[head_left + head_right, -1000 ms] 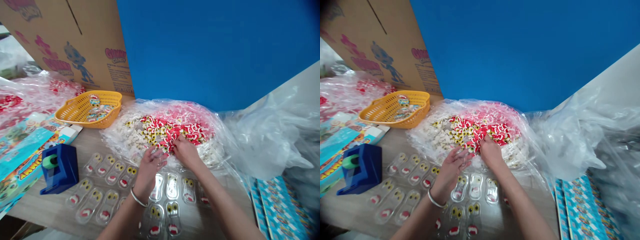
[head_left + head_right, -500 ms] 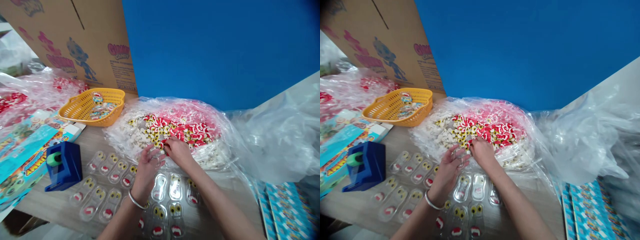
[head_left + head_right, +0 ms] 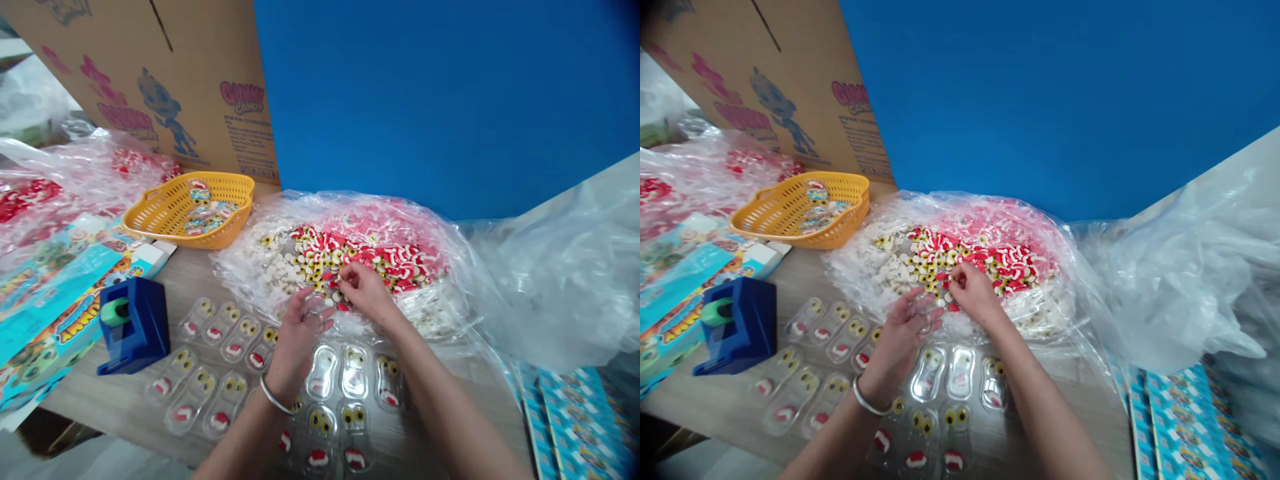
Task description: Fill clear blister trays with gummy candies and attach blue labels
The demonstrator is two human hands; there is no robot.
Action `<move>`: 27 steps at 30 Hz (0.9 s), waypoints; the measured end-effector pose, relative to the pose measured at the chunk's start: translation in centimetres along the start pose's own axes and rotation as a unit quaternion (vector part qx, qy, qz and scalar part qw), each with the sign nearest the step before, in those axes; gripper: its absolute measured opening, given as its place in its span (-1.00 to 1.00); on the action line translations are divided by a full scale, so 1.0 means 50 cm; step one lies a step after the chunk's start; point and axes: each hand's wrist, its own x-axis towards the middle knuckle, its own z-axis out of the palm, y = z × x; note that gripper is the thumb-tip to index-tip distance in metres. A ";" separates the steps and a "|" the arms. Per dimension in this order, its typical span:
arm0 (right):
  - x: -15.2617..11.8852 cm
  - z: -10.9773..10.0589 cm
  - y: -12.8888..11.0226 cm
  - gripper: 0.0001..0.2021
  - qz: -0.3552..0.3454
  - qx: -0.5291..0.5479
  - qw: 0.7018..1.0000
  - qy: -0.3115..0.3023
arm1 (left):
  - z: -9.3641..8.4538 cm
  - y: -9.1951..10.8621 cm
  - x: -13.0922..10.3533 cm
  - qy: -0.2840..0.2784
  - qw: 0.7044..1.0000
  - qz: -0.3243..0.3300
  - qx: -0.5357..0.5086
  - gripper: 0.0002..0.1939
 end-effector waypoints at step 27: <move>-0.004 0.016 -0.079 -0.91 -0.022 -0.241 0.962 -0.125 | -0.016 0.001 0.001 0.036 0.999 0.020 -0.002 -0.51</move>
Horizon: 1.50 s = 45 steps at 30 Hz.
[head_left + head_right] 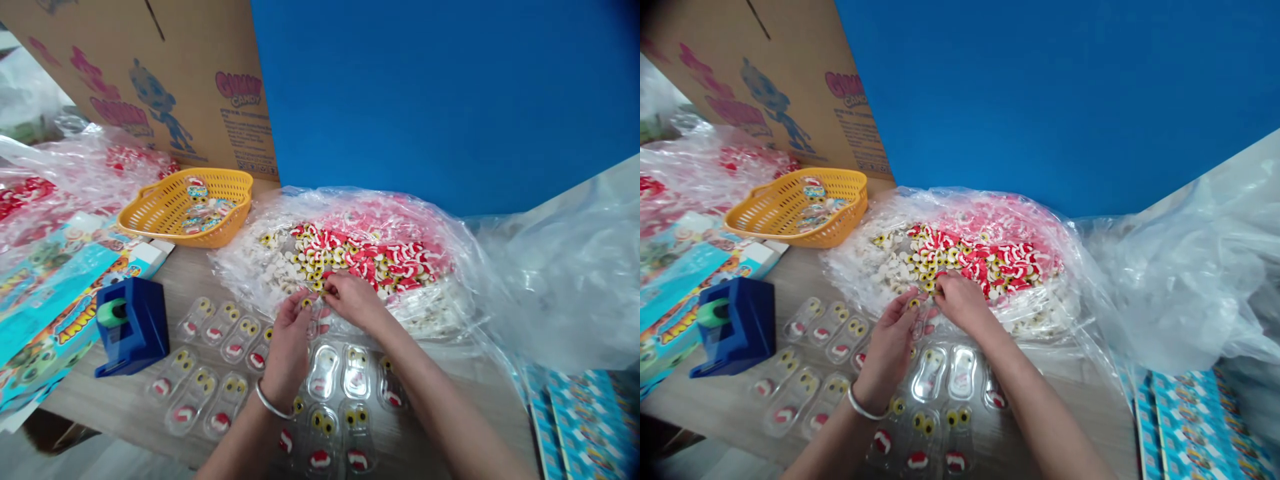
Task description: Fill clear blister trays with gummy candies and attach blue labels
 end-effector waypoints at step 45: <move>0.034 -0.011 0.024 -0.81 0.006 -0.049 0.997 0.059 | 0.011 -0.007 -0.013 -0.029 0.999 0.019 -0.008 -0.65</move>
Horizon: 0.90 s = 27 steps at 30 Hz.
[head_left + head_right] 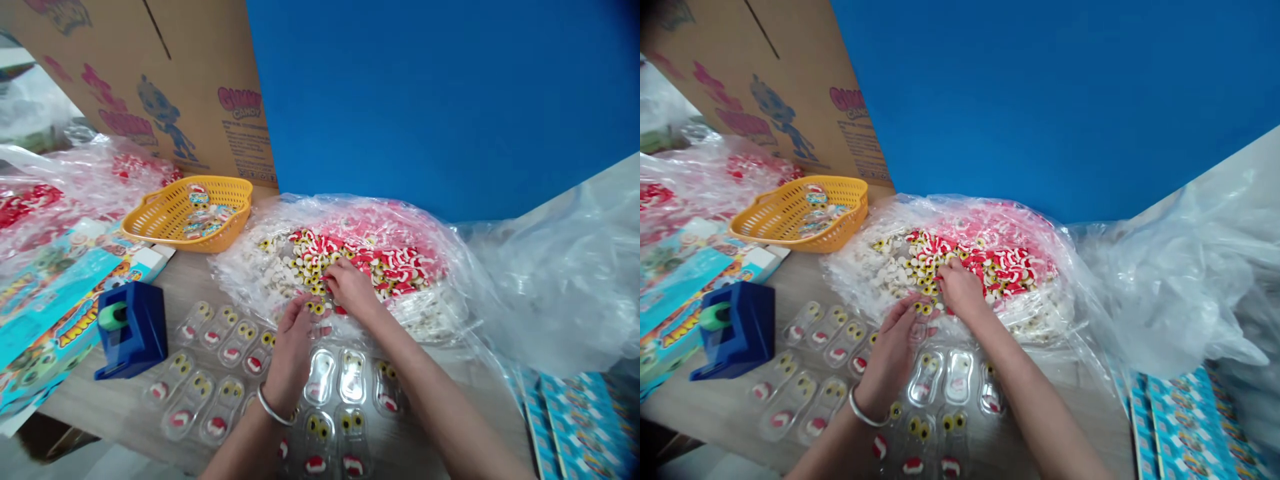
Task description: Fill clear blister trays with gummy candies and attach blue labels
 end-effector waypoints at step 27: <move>-0.679 -0.001 0.061 -0.87 0.049 -0.102 0.938 0.328 | 0.207 -0.244 -0.290 -0.214 0.961 -0.154 0.083 -0.62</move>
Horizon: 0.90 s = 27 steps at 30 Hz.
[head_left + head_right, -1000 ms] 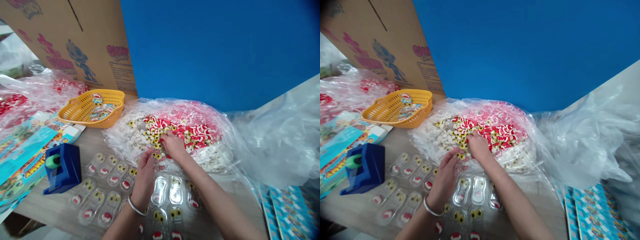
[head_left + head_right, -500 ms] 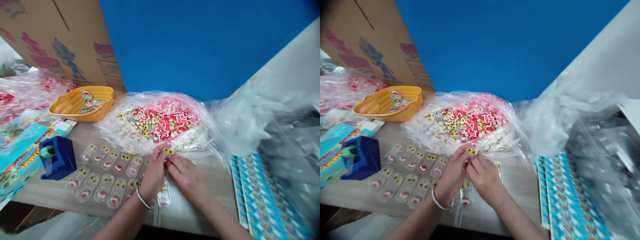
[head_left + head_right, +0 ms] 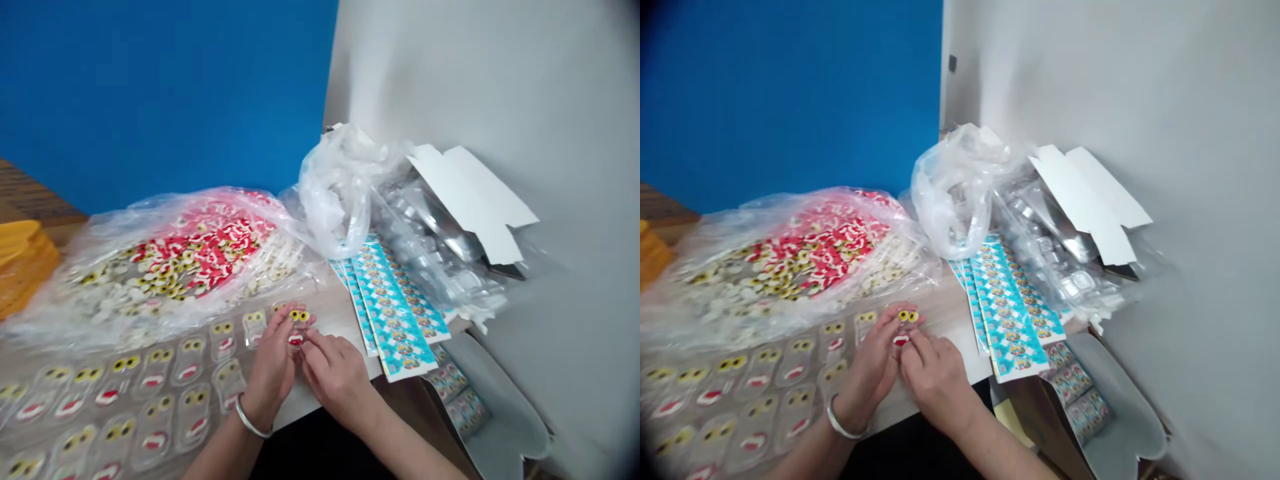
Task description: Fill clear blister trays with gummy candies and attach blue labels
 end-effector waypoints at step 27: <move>0.132 0.092 0.219 -0.82 0.244 0.042 0.924 -0.292 | 0.010 -0.038 0.019 0.068 0.997 -0.032 0.026 -0.78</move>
